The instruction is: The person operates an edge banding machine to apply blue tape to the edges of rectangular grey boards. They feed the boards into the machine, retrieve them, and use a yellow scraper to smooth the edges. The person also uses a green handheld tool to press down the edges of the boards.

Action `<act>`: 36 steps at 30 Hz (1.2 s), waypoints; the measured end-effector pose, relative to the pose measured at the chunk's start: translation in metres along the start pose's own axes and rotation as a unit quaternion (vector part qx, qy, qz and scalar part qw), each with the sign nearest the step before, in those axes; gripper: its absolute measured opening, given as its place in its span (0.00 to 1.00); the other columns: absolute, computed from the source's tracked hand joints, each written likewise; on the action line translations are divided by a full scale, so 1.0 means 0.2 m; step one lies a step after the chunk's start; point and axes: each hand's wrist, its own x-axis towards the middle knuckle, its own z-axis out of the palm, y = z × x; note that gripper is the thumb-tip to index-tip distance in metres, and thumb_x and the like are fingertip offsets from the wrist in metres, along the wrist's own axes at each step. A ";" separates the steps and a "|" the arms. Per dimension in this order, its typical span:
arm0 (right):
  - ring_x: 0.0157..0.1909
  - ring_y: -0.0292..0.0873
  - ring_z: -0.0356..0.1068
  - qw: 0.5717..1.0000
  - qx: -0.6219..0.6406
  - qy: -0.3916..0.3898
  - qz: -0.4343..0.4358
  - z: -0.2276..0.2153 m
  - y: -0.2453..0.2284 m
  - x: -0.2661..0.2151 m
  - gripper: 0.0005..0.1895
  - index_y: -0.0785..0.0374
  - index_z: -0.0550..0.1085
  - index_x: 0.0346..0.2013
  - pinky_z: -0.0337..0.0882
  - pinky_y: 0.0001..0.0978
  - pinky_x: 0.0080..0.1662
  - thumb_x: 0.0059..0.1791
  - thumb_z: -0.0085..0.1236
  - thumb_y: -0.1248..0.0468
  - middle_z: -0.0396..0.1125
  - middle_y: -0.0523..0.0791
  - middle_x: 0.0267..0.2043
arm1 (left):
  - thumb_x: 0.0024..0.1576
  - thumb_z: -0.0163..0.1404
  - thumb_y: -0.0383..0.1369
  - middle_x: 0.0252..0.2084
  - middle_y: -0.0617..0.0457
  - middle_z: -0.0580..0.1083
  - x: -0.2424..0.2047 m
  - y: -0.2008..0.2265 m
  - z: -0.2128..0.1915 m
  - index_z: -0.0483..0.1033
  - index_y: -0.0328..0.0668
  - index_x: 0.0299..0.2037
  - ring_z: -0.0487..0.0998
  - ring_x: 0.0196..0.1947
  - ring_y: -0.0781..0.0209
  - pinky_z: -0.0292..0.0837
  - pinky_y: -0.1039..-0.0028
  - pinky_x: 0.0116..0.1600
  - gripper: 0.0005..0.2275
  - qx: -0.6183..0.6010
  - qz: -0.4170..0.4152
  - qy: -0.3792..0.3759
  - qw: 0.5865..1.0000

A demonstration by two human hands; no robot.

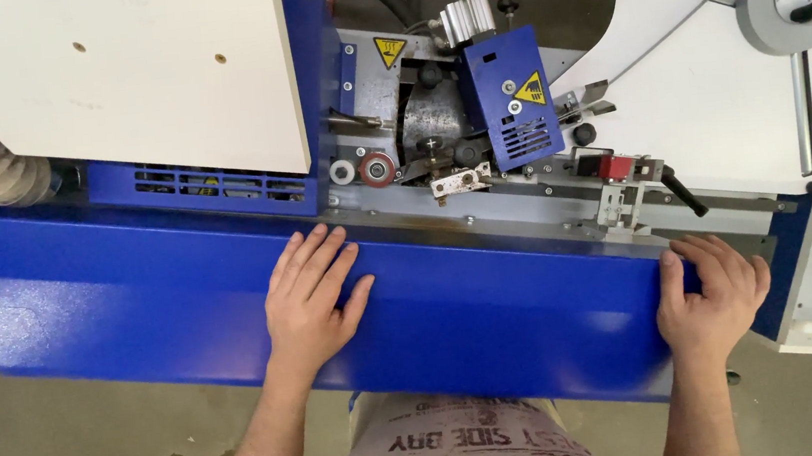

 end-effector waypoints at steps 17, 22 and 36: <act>0.60 0.50 0.74 0.998 0.007 -0.017 -0.057 0.07 -0.18 0.02 0.15 0.57 0.82 0.47 0.60 0.51 0.69 0.56 0.62 0.50 0.77 0.44 0.51 | 0.58 0.60 0.35 0.56 0.45 0.78 0.00 0.00 0.03 0.81 0.38 0.50 0.77 0.58 0.46 0.68 0.53 0.67 0.13 -0.011 -0.004 0.031 0.999; 0.59 0.49 0.72 0.990 0.079 -0.031 -0.114 0.07 -0.51 0.07 0.28 0.56 0.79 0.51 0.61 0.50 0.66 0.46 0.68 0.41 0.75 0.45 0.53 | 0.55 0.62 0.38 0.55 0.46 0.79 0.01 -0.01 0.05 0.83 0.41 0.50 0.79 0.57 0.45 0.67 0.53 0.67 0.16 -0.019 -0.005 0.057 0.998; 0.63 0.51 0.67 0.977 0.113 -0.062 -0.172 0.10 -0.96 0.09 0.44 0.57 0.74 0.61 0.57 0.59 0.66 0.40 0.68 0.34 0.70 0.47 0.58 | 0.52 0.65 0.41 0.55 0.45 0.79 0.01 0.00 0.05 0.83 0.43 0.49 0.79 0.56 0.45 0.67 0.52 0.67 0.17 -0.024 -0.004 0.063 0.998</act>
